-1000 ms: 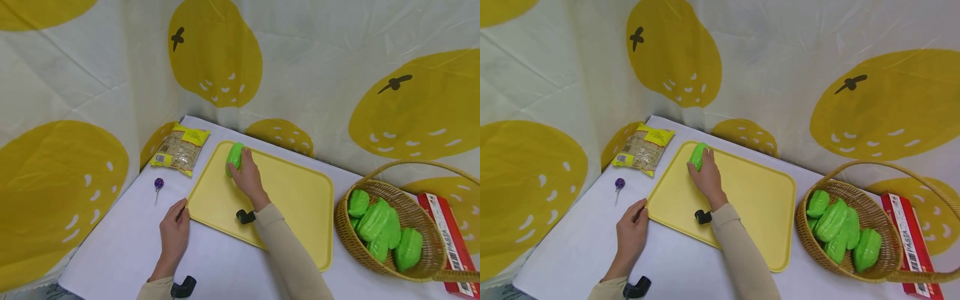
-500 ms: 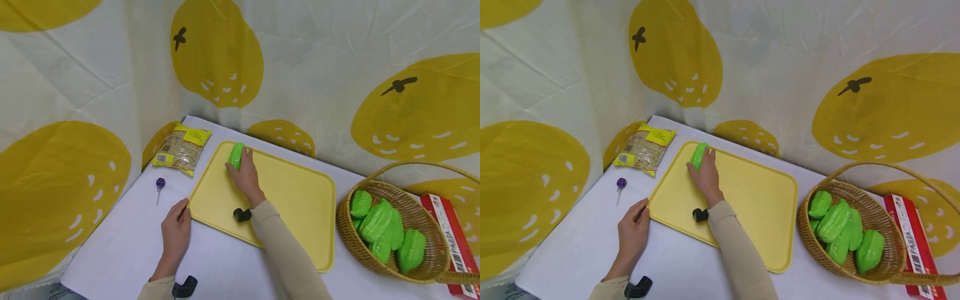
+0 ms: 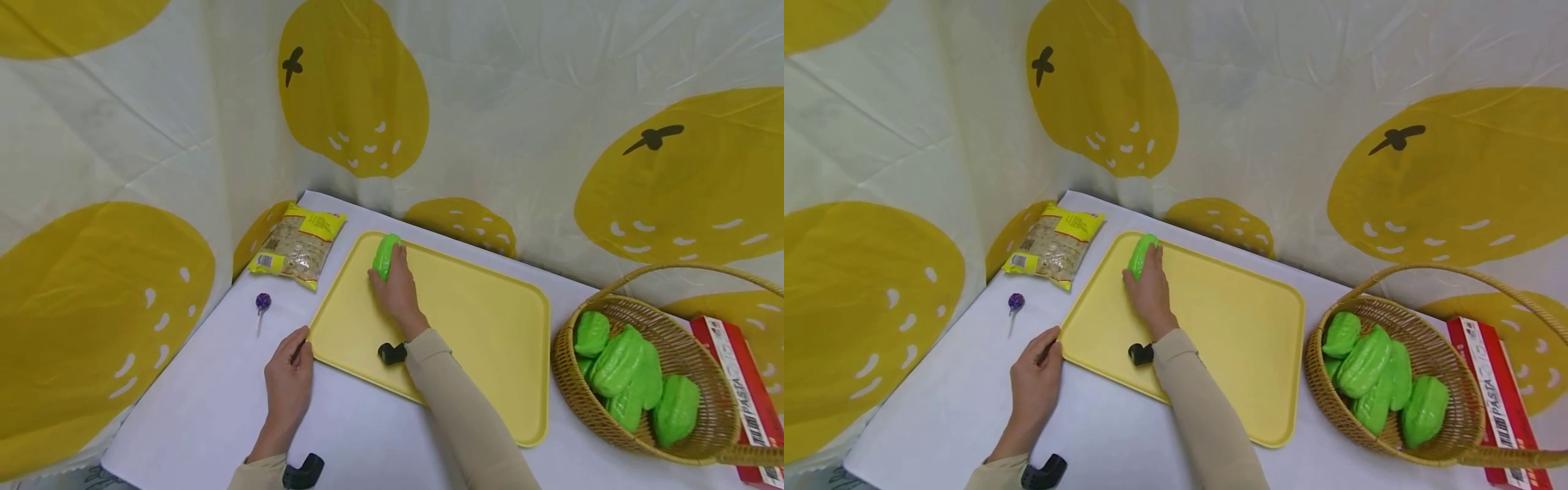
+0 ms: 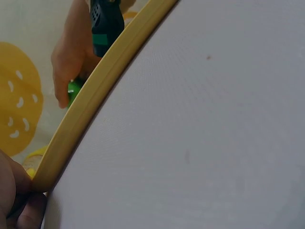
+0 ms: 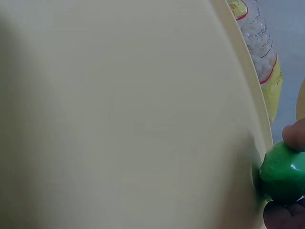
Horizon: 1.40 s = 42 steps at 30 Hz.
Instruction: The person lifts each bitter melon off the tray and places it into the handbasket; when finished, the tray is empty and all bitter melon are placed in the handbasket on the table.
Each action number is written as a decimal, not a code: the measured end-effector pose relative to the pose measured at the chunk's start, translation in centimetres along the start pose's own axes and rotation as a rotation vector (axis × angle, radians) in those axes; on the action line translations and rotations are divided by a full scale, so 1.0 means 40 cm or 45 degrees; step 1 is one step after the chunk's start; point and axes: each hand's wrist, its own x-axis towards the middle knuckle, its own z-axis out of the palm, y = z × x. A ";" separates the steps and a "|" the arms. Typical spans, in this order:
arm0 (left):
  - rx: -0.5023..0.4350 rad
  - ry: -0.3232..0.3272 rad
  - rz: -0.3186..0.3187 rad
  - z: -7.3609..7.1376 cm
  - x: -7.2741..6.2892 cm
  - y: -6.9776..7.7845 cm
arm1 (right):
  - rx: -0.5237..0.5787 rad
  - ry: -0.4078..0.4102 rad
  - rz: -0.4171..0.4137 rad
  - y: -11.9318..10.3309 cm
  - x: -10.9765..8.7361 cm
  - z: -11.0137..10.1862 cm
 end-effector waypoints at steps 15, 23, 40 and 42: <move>0.007 -0.010 0.015 -0.001 -0.002 0.009 | 0.011 -0.052 -0.022 -0.003 -0.009 -0.019; -0.002 -0.002 0.032 0.000 -0.003 0.004 | 0.017 -0.068 0.001 -0.008 -0.017 -0.028; 0.014 0.003 -0.004 -0.001 -0.003 0.002 | 0.066 -0.054 -0.031 -0.035 -0.037 -0.056; 0.011 0.002 -0.007 -0.002 -0.004 0.003 | 0.070 -0.054 -0.026 -0.035 -0.040 -0.057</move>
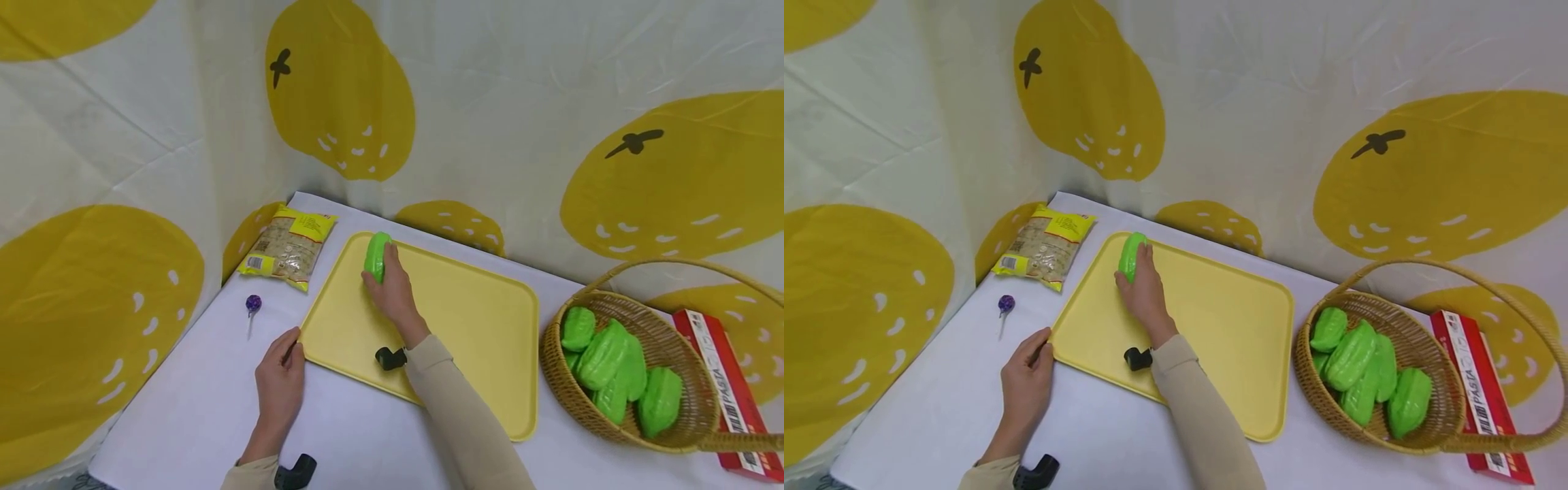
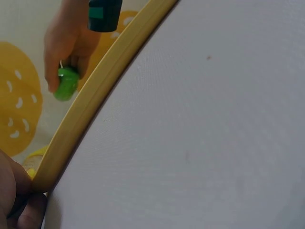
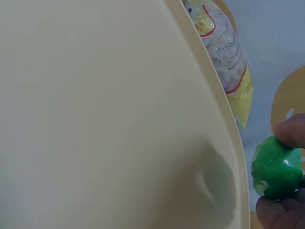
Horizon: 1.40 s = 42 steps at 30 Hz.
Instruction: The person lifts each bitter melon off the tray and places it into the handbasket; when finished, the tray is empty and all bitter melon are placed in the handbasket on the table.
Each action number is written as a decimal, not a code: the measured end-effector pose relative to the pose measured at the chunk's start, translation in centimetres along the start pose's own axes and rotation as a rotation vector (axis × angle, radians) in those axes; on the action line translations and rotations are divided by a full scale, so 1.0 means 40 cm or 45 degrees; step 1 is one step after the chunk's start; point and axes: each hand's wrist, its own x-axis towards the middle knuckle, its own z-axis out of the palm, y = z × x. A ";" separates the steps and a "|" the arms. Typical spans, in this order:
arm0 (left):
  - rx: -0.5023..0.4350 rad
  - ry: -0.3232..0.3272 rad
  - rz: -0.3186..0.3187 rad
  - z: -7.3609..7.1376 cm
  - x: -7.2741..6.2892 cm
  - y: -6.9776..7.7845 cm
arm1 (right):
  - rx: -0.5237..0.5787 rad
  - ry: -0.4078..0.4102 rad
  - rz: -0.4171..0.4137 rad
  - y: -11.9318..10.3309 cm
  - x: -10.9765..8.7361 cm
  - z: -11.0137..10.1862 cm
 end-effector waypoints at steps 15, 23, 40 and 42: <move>-0.037 -0.002 0.011 -0.002 0.001 -0.003 | 0.029 0.014 -0.079 -0.004 -0.032 -0.017; -0.043 -0.002 0.009 -0.001 0.003 -0.005 | 0.066 0.033 -0.102 -0.007 -0.047 -0.023; -0.020 -0.009 -0.004 -0.002 0.000 -0.003 | 0.107 0.079 -0.197 -0.013 -0.079 -0.056; -0.023 -0.005 -0.003 -0.001 0.001 -0.003 | 0.107 0.084 -0.199 -0.015 -0.084 -0.062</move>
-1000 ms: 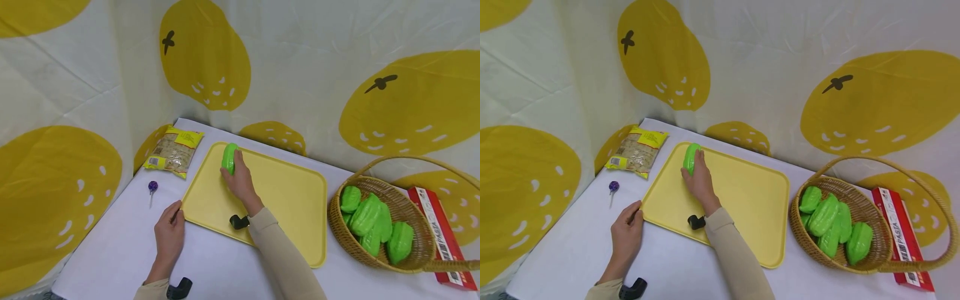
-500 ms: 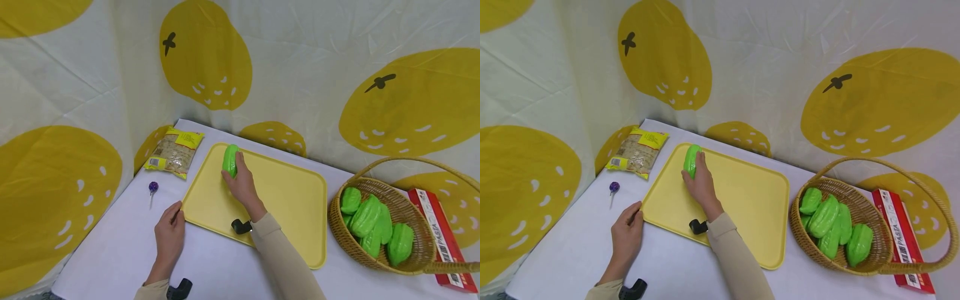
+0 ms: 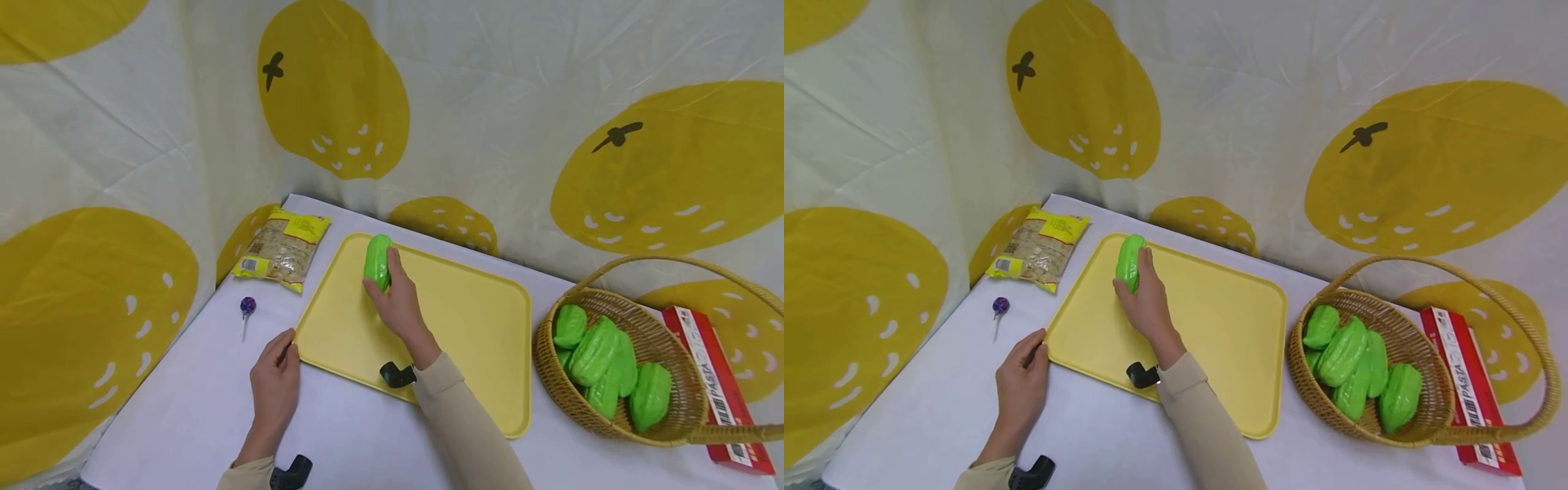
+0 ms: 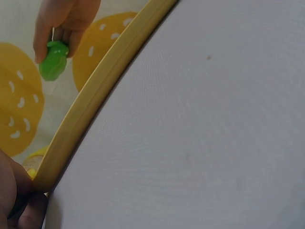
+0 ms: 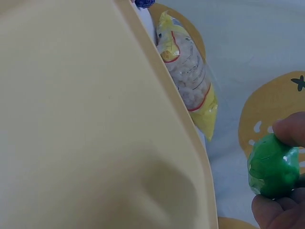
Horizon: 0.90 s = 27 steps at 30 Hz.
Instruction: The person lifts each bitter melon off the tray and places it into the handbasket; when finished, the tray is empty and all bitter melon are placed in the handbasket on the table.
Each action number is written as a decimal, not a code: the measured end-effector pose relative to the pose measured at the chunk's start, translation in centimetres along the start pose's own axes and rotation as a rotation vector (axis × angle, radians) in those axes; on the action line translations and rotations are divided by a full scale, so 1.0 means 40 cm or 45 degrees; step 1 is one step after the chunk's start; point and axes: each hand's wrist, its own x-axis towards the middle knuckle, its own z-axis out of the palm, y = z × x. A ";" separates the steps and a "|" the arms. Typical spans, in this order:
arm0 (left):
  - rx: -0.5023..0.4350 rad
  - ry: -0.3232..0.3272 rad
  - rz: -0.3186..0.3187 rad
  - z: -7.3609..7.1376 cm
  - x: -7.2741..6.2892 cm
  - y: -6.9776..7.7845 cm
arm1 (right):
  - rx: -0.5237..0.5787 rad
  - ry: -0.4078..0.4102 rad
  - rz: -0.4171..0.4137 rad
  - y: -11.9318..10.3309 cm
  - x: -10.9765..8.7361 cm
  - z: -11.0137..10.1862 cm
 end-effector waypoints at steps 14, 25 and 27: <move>-0.017 0.020 0.019 0.000 0.002 0.001 | -0.007 0.022 -0.003 0.005 -0.029 -0.042; -0.006 0.010 0.008 -0.002 0.000 0.001 | 0.001 0.030 -0.005 0.007 -0.052 -0.074; -0.010 0.008 0.008 -0.002 0.000 0.001 | 0.019 0.031 0.003 0.005 -0.059 -0.083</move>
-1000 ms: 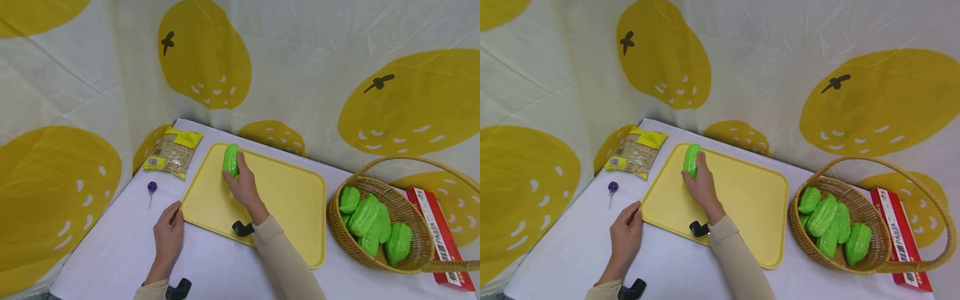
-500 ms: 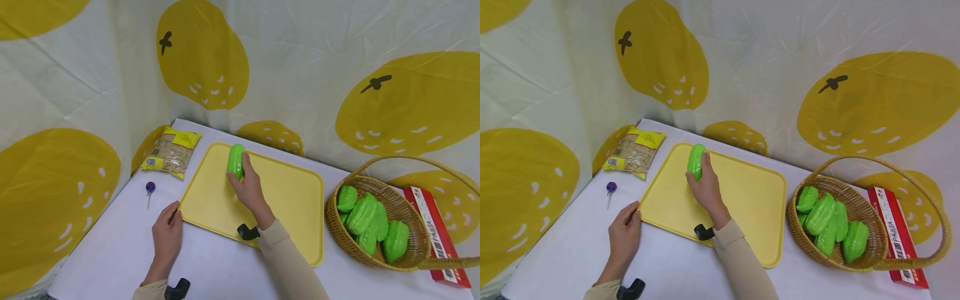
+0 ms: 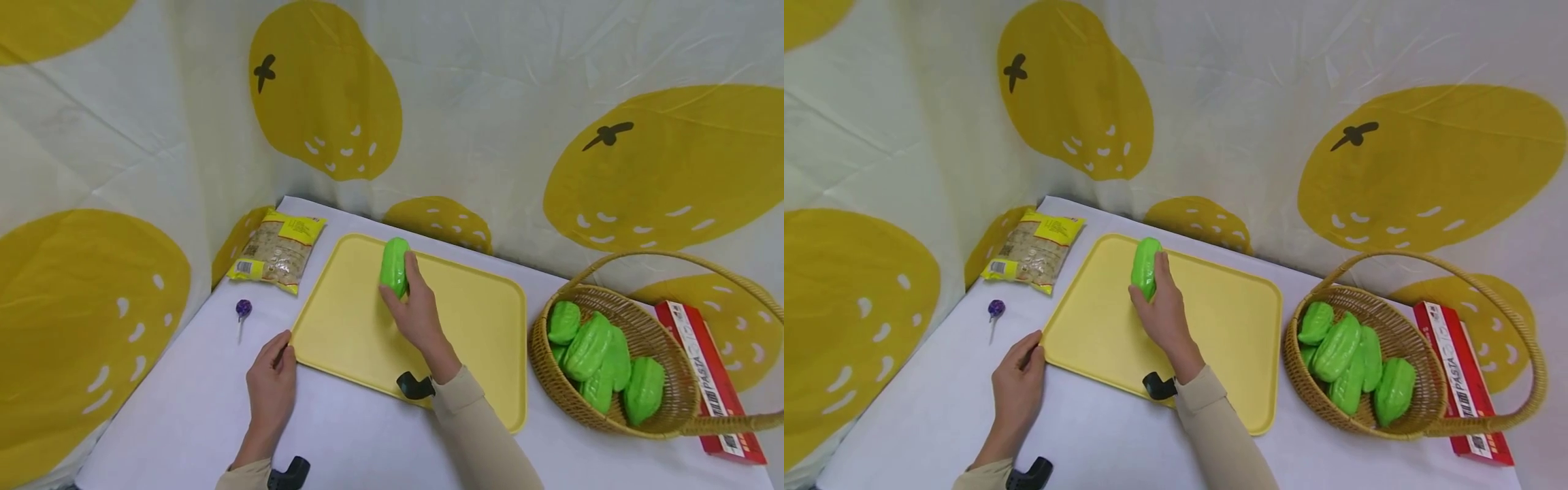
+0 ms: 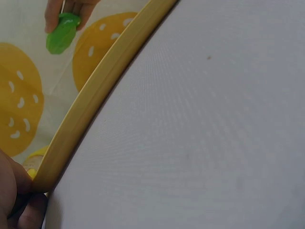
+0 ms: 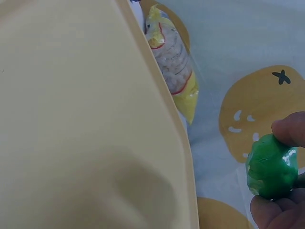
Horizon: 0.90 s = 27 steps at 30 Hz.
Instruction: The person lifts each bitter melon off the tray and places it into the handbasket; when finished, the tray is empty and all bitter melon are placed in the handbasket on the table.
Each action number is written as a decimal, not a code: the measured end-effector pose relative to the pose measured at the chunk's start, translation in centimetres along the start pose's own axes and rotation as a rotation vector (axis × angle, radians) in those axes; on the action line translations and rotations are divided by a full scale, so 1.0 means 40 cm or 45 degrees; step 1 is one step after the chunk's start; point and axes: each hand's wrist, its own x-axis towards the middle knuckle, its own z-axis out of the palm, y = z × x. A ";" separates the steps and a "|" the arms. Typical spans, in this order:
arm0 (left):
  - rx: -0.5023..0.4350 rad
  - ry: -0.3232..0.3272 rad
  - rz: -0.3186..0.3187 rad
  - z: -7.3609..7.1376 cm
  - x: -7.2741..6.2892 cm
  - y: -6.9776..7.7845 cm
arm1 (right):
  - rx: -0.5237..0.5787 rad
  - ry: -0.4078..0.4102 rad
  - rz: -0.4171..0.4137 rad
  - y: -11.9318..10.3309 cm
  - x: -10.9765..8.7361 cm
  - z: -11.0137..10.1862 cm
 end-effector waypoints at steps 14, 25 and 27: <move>0.002 -0.004 -0.001 0.000 0.001 0.006 | 0.096 0.036 -0.010 -0.021 -0.030 -0.059; 0.019 -0.002 0.002 -0.001 -0.003 0.003 | 0.118 0.062 0.025 -0.014 -0.072 -0.098; 0.009 -0.002 0.010 -0.001 -0.004 0.003 | 0.127 0.062 0.028 -0.011 -0.079 -0.104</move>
